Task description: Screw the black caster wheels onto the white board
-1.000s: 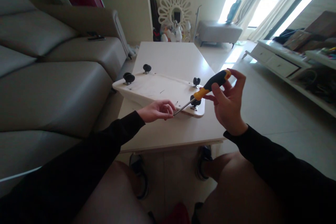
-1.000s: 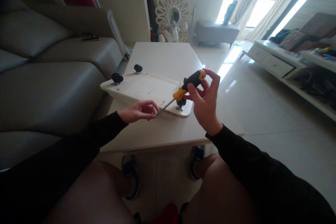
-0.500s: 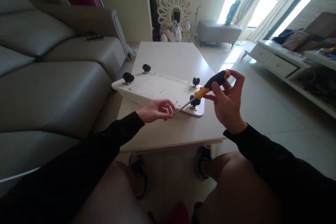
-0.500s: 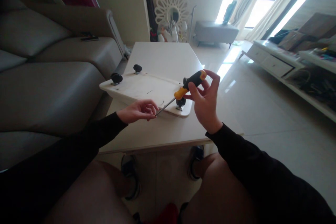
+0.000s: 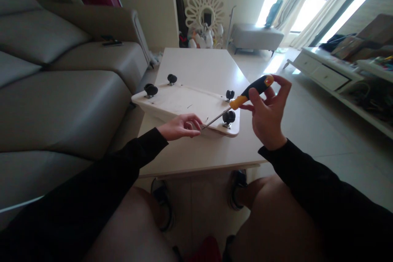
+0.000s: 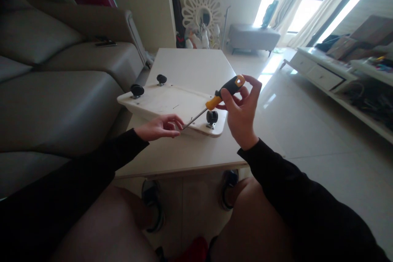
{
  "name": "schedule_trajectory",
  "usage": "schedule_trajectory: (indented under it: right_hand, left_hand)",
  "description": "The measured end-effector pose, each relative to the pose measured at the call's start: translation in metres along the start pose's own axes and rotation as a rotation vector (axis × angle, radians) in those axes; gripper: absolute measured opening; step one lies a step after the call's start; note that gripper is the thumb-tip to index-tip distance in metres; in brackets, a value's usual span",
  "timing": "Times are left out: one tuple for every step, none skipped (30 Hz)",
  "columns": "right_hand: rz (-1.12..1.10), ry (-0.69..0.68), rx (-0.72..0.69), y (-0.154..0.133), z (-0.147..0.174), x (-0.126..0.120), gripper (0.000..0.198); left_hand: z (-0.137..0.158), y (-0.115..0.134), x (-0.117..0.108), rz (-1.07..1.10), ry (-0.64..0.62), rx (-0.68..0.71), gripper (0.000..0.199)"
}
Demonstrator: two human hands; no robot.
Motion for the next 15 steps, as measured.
schedule_trajectory:
  right_hand:
    - [0.026,0.005,-0.03,-0.002,-0.003,0.001,0.055]
    - [0.051,0.01,-0.054,-0.003,-0.007,0.003,0.055]
    - [0.073,0.012,-0.073,-0.003,-0.01,0.007,0.055]
    - [0.09,0.017,-0.088,-0.003,-0.014,0.012,0.056]
    - [0.101,0.018,-0.094,-0.001,-0.017,0.017,0.058]
    - [0.104,0.021,-0.097,0.001,-0.022,0.023,0.06]
    - [0.103,0.026,-0.101,0.004,-0.026,0.028,0.062]
    - [0.099,0.025,-0.105,0.008,-0.031,0.033,0.063]
    - [0.097,0.032,-0.12,0.011,-0.037,0.037,0.064]
    - [0.1,0.045,-0.144,0.013,-0.042,0.038,0.064]
    - [0.114,0.064,-0.173,0.014,-0.048,0.037,0.063]
    - [0.137,0.095,-0.208,0.014,-0.053,0.033,0.063]
    - [0.167,0.12,-0.234,0.014,-0.058,0.029,0.062]
    - [0.199,0.136,-0.251,0.014,-0.063,0.025,0.06]
    - [0.224,0.147,-0.262,0.013,-0.068,0.02,0.058]
  left_hand:
    - [0.001,-0.001,-0.006,-0.013,0.02,-0.003,0.036]
    - [0.001,-0.002,-0.011,-0.025,0.042,-0.005,0.034]
    - [0.002,-0.003,-0.017,-0.039,0.067,-0.01,0.033]
    - [0.004,-0.005,-0.022,-0.055,0.092,-0.016,0.031]
    - [0.005,-0.006,-0.027,-0.071,0.117,-0.021,0.029]
    - [0.007,-0.007,-0.03,-0.082,0.136,-0.025,0.028]
    - [0.01,-0.008,-0.033,-0.09,0.149,-0.028,0.028]
    - [0.012,-0.008,-0.035,-0.095,0.155,-0.027,0.028]
    - [0.014,-0.008,-0.036,-0.097,0.16,-0.023,0.028]
    - [0.017,-0.008,-0.037,-0.098,0.16,-0.018,0.029]
    - [0.02,-0.008,-0.037,-0.099,0.158,-0.012,0.029]
    - [0.023,-0.008,-0.038,-0.096,0.155,-0.007,0.03]
    - [0.026,-0.009,-0.039,-0.091,0.152,-0.002,0.03]
    - [0.028,-0.01,-0.04,-0.083,0.148,0.0,0.03]
    - [0.031,-0.013,-0.041,-0.073,0.145,-0.001,0.03]
Point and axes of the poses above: each hand's wrist, its own z-axis away from the middle knuckle, its own x-axis out of the palm, y = z × x, the point moved 9 cm from there along -z, towards the middle knuckle, and after that the axes turned 3 degrees about y, right-handed, at the moved point
